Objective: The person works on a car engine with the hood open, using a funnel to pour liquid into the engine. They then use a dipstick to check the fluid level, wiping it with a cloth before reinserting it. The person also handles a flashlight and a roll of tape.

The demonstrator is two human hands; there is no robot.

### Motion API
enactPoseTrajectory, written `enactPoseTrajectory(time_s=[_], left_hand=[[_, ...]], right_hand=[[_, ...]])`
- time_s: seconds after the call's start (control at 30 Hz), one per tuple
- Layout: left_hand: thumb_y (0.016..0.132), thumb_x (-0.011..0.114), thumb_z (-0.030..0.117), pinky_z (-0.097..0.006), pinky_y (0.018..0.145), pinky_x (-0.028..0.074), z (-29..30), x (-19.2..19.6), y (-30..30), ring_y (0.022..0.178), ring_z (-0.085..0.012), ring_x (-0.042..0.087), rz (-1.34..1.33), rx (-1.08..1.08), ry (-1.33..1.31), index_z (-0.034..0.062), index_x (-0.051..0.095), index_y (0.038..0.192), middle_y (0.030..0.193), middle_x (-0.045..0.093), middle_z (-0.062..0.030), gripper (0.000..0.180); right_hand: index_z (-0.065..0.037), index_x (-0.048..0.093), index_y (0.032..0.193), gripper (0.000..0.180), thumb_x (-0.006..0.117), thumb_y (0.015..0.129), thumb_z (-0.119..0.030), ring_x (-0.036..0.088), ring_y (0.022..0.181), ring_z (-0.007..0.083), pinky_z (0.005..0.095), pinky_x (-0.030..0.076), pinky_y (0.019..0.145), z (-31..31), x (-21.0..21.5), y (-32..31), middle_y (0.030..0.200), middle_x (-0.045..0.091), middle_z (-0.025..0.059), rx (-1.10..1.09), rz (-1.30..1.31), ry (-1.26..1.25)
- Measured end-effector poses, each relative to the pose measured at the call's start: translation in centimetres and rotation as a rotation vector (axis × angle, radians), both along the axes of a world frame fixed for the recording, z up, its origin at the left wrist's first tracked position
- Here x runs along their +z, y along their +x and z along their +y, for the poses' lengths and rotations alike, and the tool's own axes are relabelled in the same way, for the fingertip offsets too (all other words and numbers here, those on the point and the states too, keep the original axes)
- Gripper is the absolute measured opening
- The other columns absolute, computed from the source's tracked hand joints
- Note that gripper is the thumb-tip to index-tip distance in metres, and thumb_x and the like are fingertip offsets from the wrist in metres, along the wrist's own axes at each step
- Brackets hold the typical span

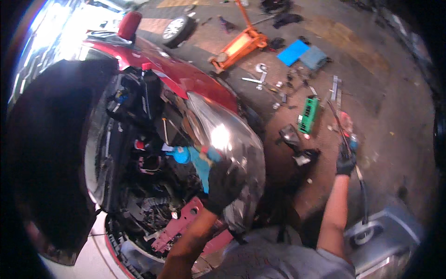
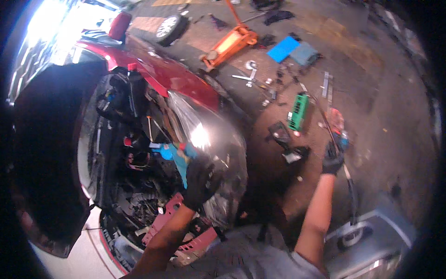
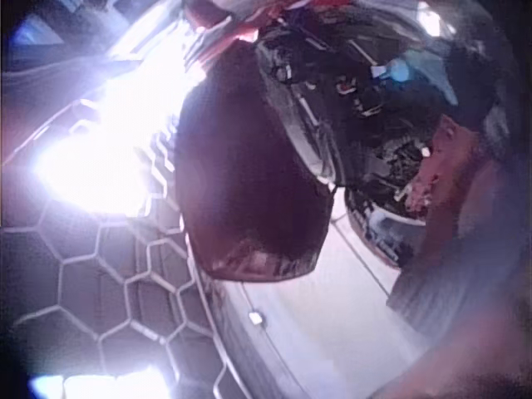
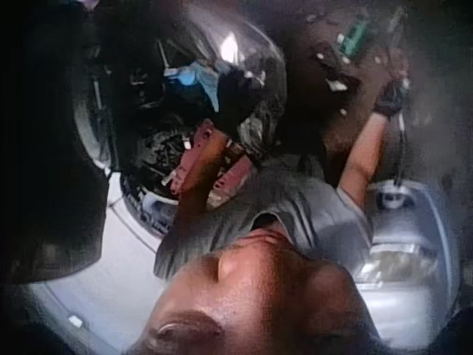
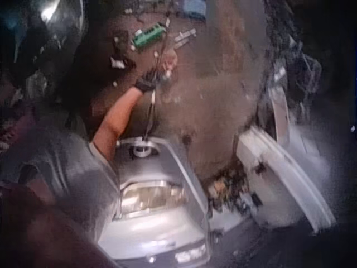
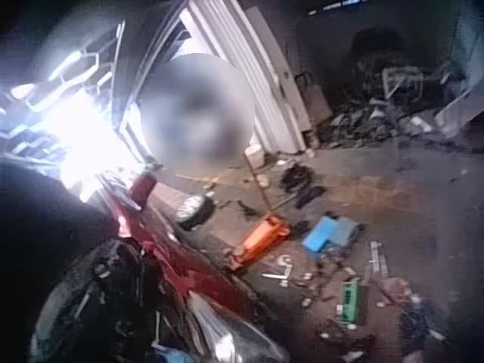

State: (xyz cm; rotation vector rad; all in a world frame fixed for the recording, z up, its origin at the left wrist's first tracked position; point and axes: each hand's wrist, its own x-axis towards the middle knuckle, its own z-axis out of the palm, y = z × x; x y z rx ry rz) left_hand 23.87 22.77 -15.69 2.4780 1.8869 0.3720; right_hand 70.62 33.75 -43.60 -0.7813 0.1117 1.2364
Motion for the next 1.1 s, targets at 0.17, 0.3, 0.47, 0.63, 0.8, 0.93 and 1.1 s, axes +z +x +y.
enactPoseTrajectory(time_s=[0.17,0.3,0.47,0.63,0.8,0.93,1.1], left_hand=[[0.081,0.073,0.029,-0.052,0.111,0.032,0.1,-1.5,0.8,0.131,-0.0419,0.047,0.162,0.025,-0.065,0.0102,0.063,0.126,0.136,0.054,-0.0210,0.050],[0.082,0.073,0.030,-0.054,0.102,0.039,-4.7,-2.8,-2.4,0.118,-0.0412,0.054,0.174,0.206,-0.385,0.0049,0.062,0.124,0.126,0.059,-0.0202,0.050],[0.087,0.065,0.030,-0.053,0.101,0.041,-6.0,-5.6,-3.1,0.116,-0.0414,0.055,0.214,0.262,-0.348,0.0013,0.061,0.123,0.124,0.059,-0.0216,0.046],[0.092,0.058,0.031,-0.052,0.103,0.040,-3.3,-7.7,-3.3,0.118,-0.0407,0.054,0.241,0.203,-0.297,-0.0008,0.061,0.124,0.127,0.058,-0.0225,0.045],[0.097,0.051,0.031,-0.050,0.105,0.040,-3.3,-6.7,-3.4,0.121,-0.0400,0.053,0.222,0.202,-0.247,-0.0030,0.061,0.124,0.129,0.057,-0.0235,0.045],[0.101,0.045,0.032,-0.048,0.106,0.039,-4.3,-3.4,-2.4,0.123,-0.0394,0.053,0.203,0.204,-0.164,-0.0047,0.060,0.124,0.130,0.056,-0.0242,0.046],[0.096,0.054,0.030,-0.053,0.106,0.038,-1.0,-1.6,0.2,0.121,-0.0387,0.053,0.403,0.067,-0.200,0.0015,0.065,0.119,0.127,0.059,-0.0205,0.038]], right_hand=[[0.011,0.051,0.131,0.047,0.045,0.096,-0.019,0.058,0.122,0.0379,0.0465,0.047,0.107,-1.0,-14.1,1.0,0.134,0.056,0.0271,-0.275,0.264,-0.393],[0.010,0.055,0.126,0.037,0.049,0.097,-0.011,0.061,0.117,0.0339,0.0434,0.049,0.104,-6.2,-27.5,4.2,0.126,0.061,0.0260,0.020,0.460,-0.032],[0.001,0.058,0.115,0.030,0.052,0.096,-0.021,0.061,0.113,0.0411,0.0484,0.053,0.095,-4.2,-35.3,3.2,0.122,0.062,0.0271,-0.171,0.149,-0.321],[0.003,0.055,0.114,0.034,0.057,0.095,-0.026,0.057,0.119,0.0453,0.0555,0.051,0.101,0.1,-37.0,5.5,0.122,0.059,0.0319,-0.453,0.390,-0.410],[0.000,0.056,0.120,0.032,0.046,0.101,-0.023,0.059,0.117,0.0348,0.0490,0.053,0.099,-0.4,-37.2,1.8,0.125,0.061,0.0215,-0.006,0.452,-0.467],[-0.004,0.056,0.127,0.033,0.043,0.103,-0.023,0.059,0.118,0.0299,0.0454,0.050,0.101,-5.2,-31.1,-5.7,0.126,0.062,0.0157,0.307,0.483,-0.390],[-0.010,0.055,0.134,0.037,0.045,0.103,-0.027,0.058,0.120,0.0273,0.0421,0.046,0.103,-12.1,-20.7,-9.2,0.129,0.061,0.0101,0.670,0.420,-0.488]])
